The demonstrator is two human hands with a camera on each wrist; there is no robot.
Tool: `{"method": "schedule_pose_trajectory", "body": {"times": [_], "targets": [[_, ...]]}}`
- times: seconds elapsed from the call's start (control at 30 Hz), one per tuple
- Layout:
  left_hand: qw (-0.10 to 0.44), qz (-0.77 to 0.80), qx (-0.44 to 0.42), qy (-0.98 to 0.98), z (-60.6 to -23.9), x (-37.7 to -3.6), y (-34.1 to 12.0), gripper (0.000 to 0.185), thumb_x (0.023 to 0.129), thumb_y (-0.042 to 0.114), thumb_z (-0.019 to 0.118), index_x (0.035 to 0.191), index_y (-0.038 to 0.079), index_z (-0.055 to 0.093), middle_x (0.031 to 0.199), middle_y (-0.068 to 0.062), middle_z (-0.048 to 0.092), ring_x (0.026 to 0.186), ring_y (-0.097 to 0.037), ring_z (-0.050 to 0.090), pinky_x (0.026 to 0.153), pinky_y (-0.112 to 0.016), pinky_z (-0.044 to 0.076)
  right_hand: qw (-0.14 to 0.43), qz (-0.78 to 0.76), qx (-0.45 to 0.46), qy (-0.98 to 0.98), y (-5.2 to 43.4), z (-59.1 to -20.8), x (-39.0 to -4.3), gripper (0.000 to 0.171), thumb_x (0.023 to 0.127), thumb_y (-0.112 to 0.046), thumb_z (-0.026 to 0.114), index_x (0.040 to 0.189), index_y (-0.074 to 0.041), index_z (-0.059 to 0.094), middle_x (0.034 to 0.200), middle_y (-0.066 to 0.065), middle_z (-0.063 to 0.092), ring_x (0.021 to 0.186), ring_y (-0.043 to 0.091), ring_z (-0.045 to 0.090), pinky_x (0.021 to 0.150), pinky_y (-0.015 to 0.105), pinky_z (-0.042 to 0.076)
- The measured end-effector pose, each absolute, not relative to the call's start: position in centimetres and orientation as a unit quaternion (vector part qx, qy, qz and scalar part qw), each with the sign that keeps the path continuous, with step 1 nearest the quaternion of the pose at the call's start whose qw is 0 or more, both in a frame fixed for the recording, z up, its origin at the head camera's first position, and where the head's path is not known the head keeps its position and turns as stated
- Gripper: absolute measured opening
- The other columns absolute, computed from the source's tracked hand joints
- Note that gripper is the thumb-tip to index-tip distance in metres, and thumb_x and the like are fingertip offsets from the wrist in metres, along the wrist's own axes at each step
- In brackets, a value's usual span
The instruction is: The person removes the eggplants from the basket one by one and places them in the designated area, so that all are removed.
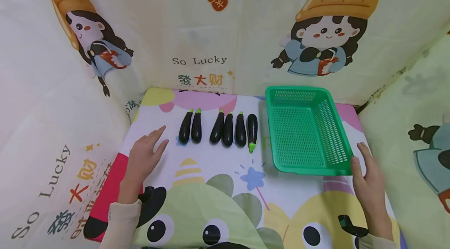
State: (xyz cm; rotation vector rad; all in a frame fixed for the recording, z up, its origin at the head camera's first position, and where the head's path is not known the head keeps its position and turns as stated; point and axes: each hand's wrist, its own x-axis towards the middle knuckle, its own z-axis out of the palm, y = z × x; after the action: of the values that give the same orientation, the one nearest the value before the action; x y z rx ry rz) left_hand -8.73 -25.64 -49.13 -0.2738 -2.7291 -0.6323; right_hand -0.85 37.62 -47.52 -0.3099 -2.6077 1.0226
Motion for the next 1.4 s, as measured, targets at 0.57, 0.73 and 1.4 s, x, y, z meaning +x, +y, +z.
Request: {"method": "schedule_pose_trajectory", "body": {"times": [0.57, 0.73, 1.4], "targets": [[0.149, -0.411, 0.102, -0.893, -52.6, -11.1, -21.1, 0.043, 0.100, 0.028, 0.070, 0.142, 0.017, 0.067, 0.130, -0.011, 0.074, 0.126, -0.034, 0.068, 0.096, -0.052, 0.054, 0.218, 0.516, -0.268, -0.784, 38.3, -50.5, -1.8, 0.042, 0.112, -0.029, 0.046, 0.150, -0.016, 0.056, 0.146, -0.009, 0.059, 0.134, 0.003, 0.052, 0.111, 0.009, 0.036], [0.146, -0.460, 0.144, -0.864, -53.5, -11.8, -20.4, 0.046, 0.099, 0.025, 0.071, 0.143, 0.012, 0.066, 0.135, -0.015, 0.071, 0.124, -0.036, 0.069, 0.106, -0.055, 0.051, 0.162, 0.594, -0.294, -0.731, 38.5, -51.3, -2.4, 0.045, 0.111, -0.029, 0.046, 0.154, -0.014, 0.051, 0.142, -0.006, 0.057, 0.124, 0.003, 0.056, 0.094, 0.004, 0.045], [0.072, -0.477, 0.190, -0.855, -55.7, -13.9, -18.8, 0.062, 0.100, 0.022, 0.068, 0.155, 0.004, 0.047, 0.152, -0.027, 0.052, 0.125, -0.045, 0.058, 0.104, -0.058, 0.046, 0.028, 0.747, -0.208, -0.631, 40.7, -52.5, -1.2, 0.024, 0.111, -0.033, 0.049, 0.124, -0.019, 0.063, 0.107, -0.015, 0.066, 0.089, -0.001, 0.068, 0.072, 0.017, 0.059]]}}
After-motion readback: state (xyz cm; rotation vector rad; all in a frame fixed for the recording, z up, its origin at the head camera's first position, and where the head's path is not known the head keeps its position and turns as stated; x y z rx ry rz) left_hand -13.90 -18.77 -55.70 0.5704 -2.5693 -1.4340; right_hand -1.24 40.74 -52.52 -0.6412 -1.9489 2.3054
